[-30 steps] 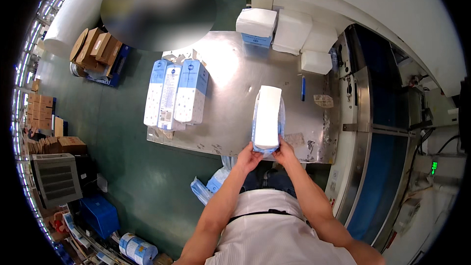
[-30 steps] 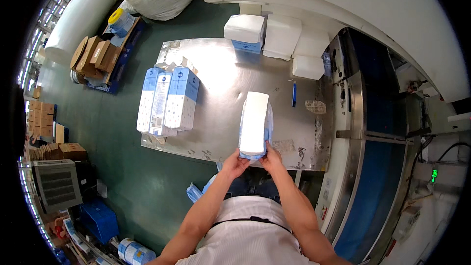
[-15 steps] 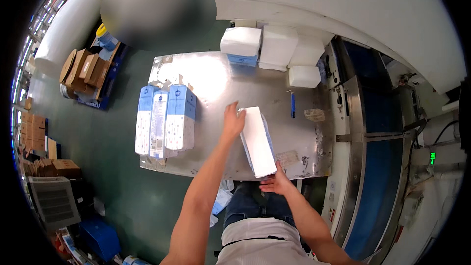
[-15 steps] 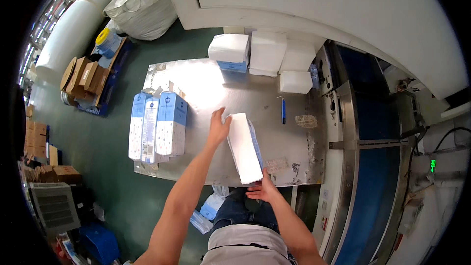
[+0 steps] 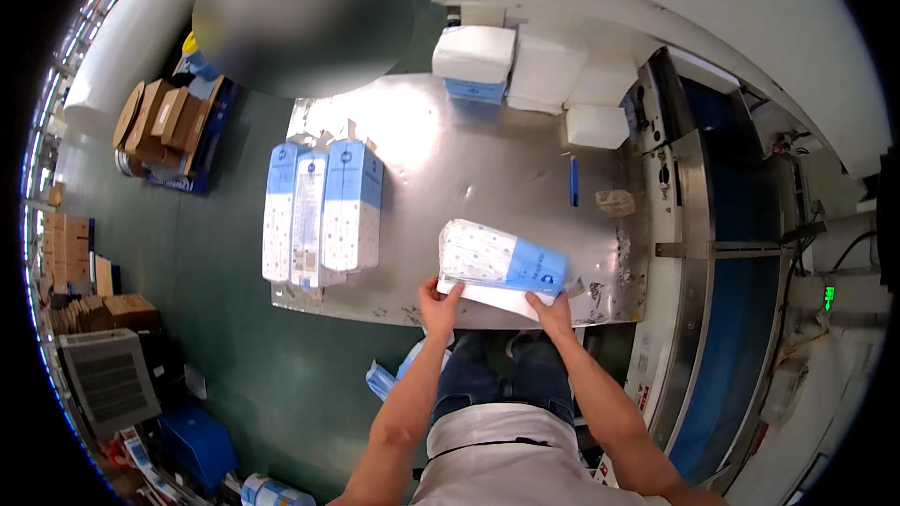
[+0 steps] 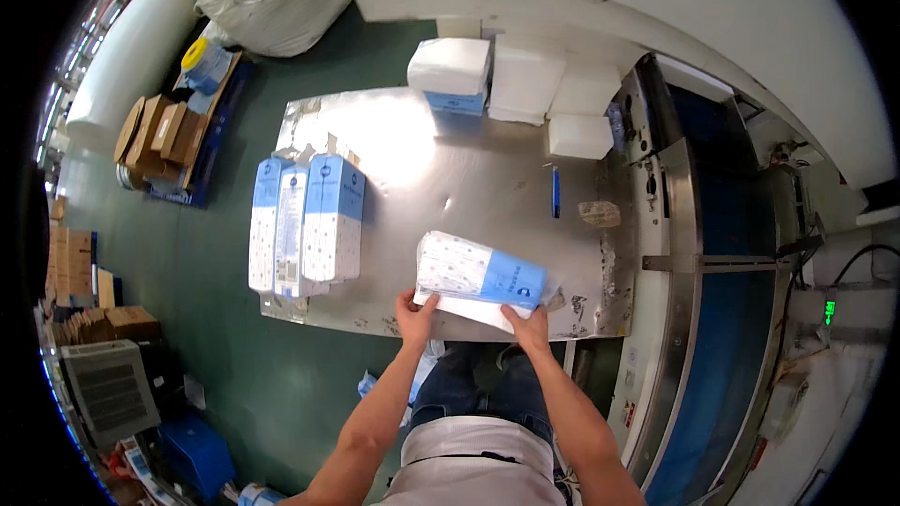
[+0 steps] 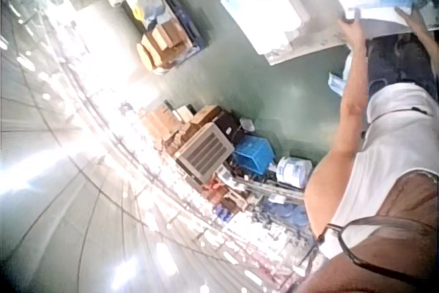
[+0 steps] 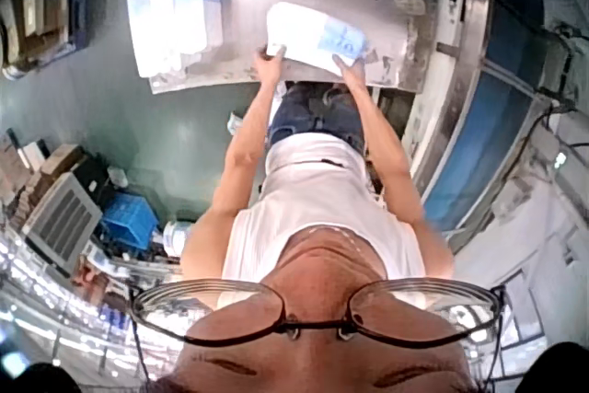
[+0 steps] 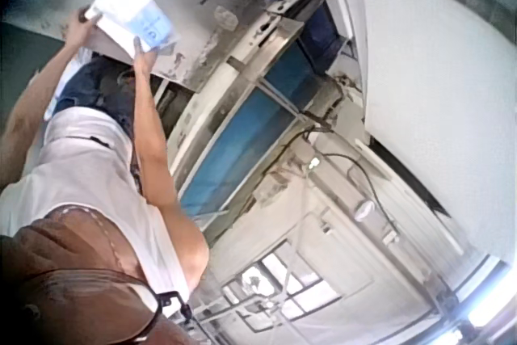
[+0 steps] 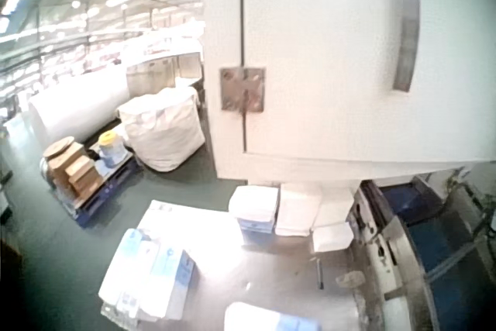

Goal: The person unpacks multiple packages of white paper products on a metal table. They remove the blue and white plastic wrappers from each stack, place the stacks on the table, and then gather the discarded wrappers into a pile on the floor.

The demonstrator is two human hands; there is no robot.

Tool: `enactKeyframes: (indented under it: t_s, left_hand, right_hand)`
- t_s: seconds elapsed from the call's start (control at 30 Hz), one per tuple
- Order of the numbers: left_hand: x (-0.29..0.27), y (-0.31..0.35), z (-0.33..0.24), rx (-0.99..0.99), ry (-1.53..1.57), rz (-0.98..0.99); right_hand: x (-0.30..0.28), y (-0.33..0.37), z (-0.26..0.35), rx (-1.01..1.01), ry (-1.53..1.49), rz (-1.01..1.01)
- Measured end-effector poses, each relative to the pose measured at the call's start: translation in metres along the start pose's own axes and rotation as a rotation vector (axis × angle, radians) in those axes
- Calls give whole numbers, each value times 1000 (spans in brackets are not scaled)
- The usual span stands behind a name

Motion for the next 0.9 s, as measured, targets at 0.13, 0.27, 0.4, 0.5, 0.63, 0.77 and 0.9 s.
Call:
enactKeyframes:
  t_s: [0.13, 0.27, 0.4, 0.5, 0.63, 0.77, 0.9]
  left_hand:
    - [-5, 25, -10, 0, -187, 13]
    - [-6, 56, 5, 70, -276, 52]
    - [-5, 63, 12, 156, -441, 114]
    - [2, 60, 32, 61, -185, 171]
    - [2, 78, 22, -18, -164, 189]
    - [-10, 78, 28, -304, -19, 182]
    - [-35, 37, 16, -155, -8, 133]
  right_hand:
    - [-11, -11, -1, 28, 30, -4]
    - [-9, -19, -3, -53, -149, 211]
    - [-18, -24, 1, 36, -100, 324]
    - [-17, -35, -1, 32, -61, 406]
    - [-18, -45, 25, -131, 195, 444]
    - [-27, -55, 15, -56, 79, 487]
    - [-33, -65, -9, -46, 21, 421]
Point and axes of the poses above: each hand's wrist, its own y-axis away from the middle knuckle, its own x-axis out of the palm, z = x × y, the point moved 8 cm from there along -y, towards the middle knuckle, and after that the axes turned 13 degrees about -y, right-handed, at the moved point
